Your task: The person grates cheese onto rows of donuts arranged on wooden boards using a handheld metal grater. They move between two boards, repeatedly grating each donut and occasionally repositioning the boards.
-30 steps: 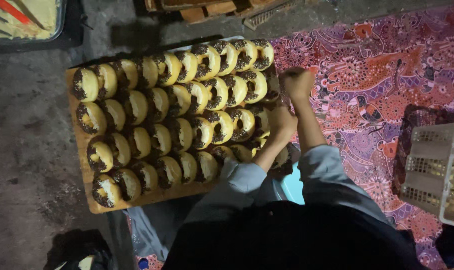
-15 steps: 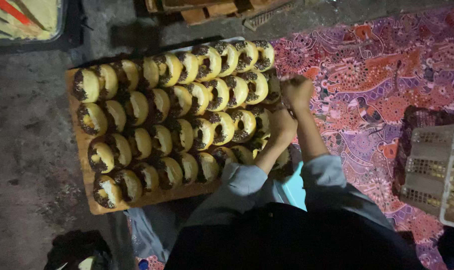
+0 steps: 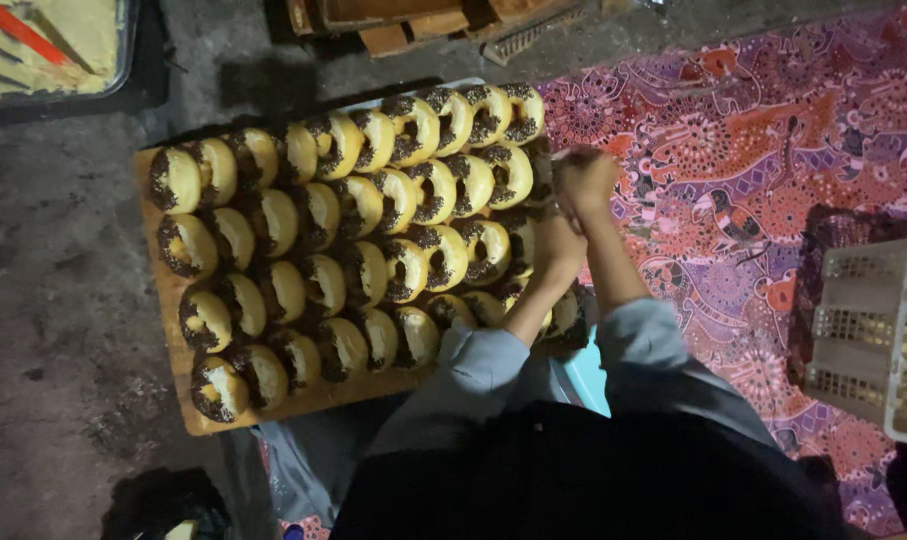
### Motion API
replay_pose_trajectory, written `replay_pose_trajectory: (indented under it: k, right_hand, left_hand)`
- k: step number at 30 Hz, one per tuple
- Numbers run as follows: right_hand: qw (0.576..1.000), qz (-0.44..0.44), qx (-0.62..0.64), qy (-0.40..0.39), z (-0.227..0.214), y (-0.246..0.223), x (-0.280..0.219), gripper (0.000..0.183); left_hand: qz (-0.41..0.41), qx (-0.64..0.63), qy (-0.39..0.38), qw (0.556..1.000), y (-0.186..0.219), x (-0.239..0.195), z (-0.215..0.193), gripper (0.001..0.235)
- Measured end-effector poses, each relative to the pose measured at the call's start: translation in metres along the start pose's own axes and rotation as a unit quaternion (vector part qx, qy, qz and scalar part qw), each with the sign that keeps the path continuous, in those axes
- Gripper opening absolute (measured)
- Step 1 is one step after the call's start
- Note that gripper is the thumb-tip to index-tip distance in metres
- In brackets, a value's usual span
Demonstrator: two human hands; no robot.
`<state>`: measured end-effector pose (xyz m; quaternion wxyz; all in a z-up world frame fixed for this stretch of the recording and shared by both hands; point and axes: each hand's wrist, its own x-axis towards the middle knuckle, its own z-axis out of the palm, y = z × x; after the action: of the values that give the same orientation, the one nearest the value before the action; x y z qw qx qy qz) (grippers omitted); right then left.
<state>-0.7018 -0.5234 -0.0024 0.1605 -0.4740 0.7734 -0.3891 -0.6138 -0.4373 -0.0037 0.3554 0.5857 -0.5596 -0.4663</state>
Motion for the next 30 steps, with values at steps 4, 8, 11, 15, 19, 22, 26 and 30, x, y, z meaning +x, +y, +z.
replay_pose_trajectory:
  k: [4, 8, 11, 15, 19, 22, 26, 30]
  right_hand:
    - [0.996, 0.011, -0.072, 0.048, -0.004, -0.005, 0.003, 0.009]
    - [0.999, 0.011, 0.052, -0.006, -0.004, -0.005, 0.001, 0.011]
    - [0.995, -0.005, 0.096, 0.026, -0.005, 0.000, 0.001, 0.009]
    - [0.999, -0.027, 0.006, 0.033, -0.002, -0.007, 0.000, 0.014]
    - [0.997, -0.071, -0.021, 0.031, -0.011, -0.014, -0.020, 0.014]
    - [0.998, -0.022, 0.057, -0.024, -0.021, -0.015, -0.033, 0.025]
    - [0.992, -0.107, 0.068, -0.009, -0.026, -0.014, -0.025, 0.020]
    - [0.995, -0.028, 0.092, -0.029, -0.014, -0.004, -0.007, 0.017]
  left_hand:
    - [0.007, 0.086, 0.001, 0.996, 0.010, -0.001, -0.002, 0.024]
    - [0.057, 0.023, -0.013, 0.998, 0.014, 0.004, -0.012, 0.014]
    - [-0.017, 0.057, -0.055, 0.997, 0.014, -0.005, -0.012, 0.018]
    - [-0.015, -0.025, -0.009, 1.000, 0.016, -0.002, -0.019, 0.017]
    - [0.016, 0.040, -0.033, 0.999, 0.015, 0.011, -0.029, 0.017]
    - [0.006, 0.036, -0.019, 0.999, 0.008, 0.015, -0.030, 0.031]
    - [0.018, 0.039, -0.013, 0.999, -0.001, 0.017, -0.020, 0.025]
    - [0.040, 0.076, 0.003, 0.996, -0.002, 0.016, -0.022, 0.022]
